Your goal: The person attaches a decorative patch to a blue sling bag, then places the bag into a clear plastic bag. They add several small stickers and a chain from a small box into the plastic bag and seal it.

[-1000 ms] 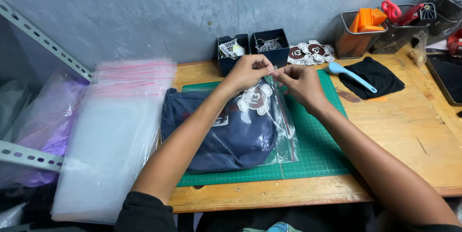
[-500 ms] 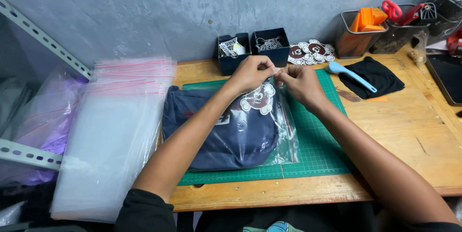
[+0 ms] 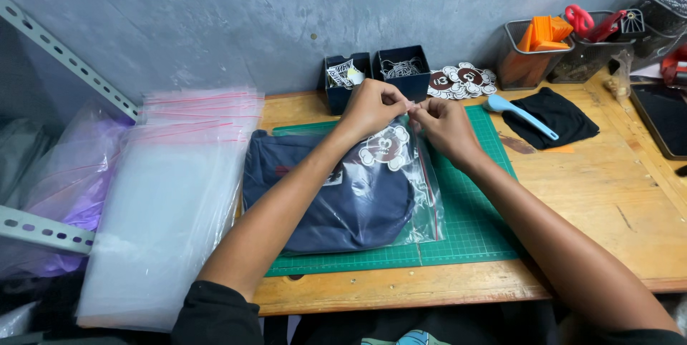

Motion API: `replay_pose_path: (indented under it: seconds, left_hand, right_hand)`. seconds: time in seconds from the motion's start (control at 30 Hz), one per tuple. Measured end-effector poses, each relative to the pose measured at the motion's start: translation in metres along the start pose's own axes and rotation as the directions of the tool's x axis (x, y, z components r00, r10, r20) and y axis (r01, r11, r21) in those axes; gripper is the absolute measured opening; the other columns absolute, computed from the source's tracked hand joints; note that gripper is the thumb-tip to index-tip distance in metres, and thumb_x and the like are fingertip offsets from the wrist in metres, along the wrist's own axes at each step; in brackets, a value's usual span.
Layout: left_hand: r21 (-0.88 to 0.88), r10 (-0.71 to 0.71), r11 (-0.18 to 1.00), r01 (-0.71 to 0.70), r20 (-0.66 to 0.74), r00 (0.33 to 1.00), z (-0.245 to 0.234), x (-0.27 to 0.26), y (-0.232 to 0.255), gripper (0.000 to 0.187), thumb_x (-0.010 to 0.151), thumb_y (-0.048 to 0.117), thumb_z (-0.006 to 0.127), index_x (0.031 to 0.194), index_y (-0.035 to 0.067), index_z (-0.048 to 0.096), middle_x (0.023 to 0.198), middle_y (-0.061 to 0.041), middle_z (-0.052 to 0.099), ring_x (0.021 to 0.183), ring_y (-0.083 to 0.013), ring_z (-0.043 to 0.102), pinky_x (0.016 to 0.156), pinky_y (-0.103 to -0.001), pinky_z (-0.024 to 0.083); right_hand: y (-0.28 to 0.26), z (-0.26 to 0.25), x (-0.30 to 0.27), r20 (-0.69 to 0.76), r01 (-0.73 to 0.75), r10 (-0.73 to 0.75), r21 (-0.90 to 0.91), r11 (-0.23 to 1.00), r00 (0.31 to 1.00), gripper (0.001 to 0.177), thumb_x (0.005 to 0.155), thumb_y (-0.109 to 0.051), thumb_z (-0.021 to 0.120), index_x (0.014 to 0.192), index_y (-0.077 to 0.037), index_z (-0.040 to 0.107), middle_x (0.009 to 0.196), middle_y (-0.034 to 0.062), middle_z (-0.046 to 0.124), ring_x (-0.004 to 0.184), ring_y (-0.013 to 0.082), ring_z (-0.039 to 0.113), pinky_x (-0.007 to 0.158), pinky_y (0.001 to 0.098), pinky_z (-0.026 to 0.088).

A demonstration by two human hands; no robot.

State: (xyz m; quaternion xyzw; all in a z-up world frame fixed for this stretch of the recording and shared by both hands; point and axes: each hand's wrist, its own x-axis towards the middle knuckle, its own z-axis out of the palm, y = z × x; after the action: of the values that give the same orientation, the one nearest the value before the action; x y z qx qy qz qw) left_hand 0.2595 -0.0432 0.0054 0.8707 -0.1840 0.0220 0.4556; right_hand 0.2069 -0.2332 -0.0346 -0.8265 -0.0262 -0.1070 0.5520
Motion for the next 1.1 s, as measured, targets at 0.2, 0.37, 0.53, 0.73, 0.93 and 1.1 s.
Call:
replay_pose_path:
  seconds: [0.2,0.37,0.53,0.73,0.93,1.1]
  left_hand:
    - [0.071,-0.021,0.997,0.022,-0.015,1.0,0.001,0.005,-0.001,0.009,0.082,0.027,0.085,0.088,0.03,0.091,0.072,0.005,0.081,0.083,-0.0223,0.083,0.077,-0.035,0.064]
    - [0.084,-0.028,0.996,0.029,-0.008,1.0,0.001,0.003,0.003,0.01,0.082,0.025,0.083,0.087,0.03,0.091,0.071,0.004,0.081,0.082,-0.0223,0.083,0.076,-0.034,0.064]
    - [0.112,-0.024,0.993,0.024,-0.002,1.0,0.005,0.001,0.002,0.011,0.085,0.021,0.082,0.088,0.026,0.091,0.07,0.003,0.08,0.081,-0.024,0.083,0.076,-0.033,0.063]
    - [0.113,-0.035,0.993,0.034,0.005,0.999,0.007,-0.005,0.008,0.012,0.091,0.021,0.081,0.097,0.022,0.091,0.079,-0.002,0.083,0.089,-0.0268,0.084,0.08,-0.04,0.065]
    - [0.085,-0.013,0.996,0.014,-0.014,1.0,-0.001,-0.009,0.012,0.014,0.095,0.026,0.084,0.104,0.017,0.09,0.089,-0.01,0.085,0.097,-0.0338,0.084,0.085,-0.044,0.064]
    - [0.068,0.007,0.998,-0.009,0.03,1.0,0.005,-0.004,0.003,0.015,0.101,0.029,0.08,0.104,0.018,0.09,0.087,-0.006,0.086,0.093,-0.0276,0.083,0.083,-0.041,0.063]
  right_hand:
    - [-0.024,-0.003,-0.014,0.024,-0.014,0.016,-0.08,0.997,1.0,0.025,0.101,-0.035,0.081,0.101,-0.011,0.088,0.07,0.0069,0.075,0.07,0.0182,0.069,0.067,0.0352,0.053]
    - [-0.01,-0.004,-0.005,0.037,0.015,-0.01,-0.126,0.992,0.999,0.022,0.101,-0.03,0.078,0.102,-0.011,0.088,0.071,0.0094,0.076,0.072,0.0233,0.072,0.071,0.0399,0.055]
    - [0.012,-0.005,0.005,0.065,0.037,-0.028,-0.144,0.989,0.997,0.025,0.105,-0.032,0.073,0.1,-0.01,0.085,0.071,0.0096,0.077,0.074,0.0268,0.075,0.073,0.0432,0.057]
    - [-0.001,-0.014,-0.004,0.082,0.036,-0.023,-0.163,0.986,0.996,0.024,0.103,-0.034,0.078,0.098,-0.012,0.085,0.071,0.0084,0.079,0.075,0.0281,0.077,0.075,0.0422,0.057]
    - [-0.002,-0.021,-0.01,0.109,0.033,-0.018,-0.138,0.99,0.994,0.023,0.1,-0.032,0.079,0.091,-0.012,0.086,0.067,0.0052,0.078,0.069,0.0239,0.074,0.073,0.0376,0.056]
    - [0.023,-0.011,0.002,0.166,0.0,0.01,-0.057,0.998,0.986,0.021,0.1,-0.027,0.075,0.097,-0.008,0.084,0.07,0.0071,0.076,0.071,0.02,0.07,0.068,0.0372,0.054]
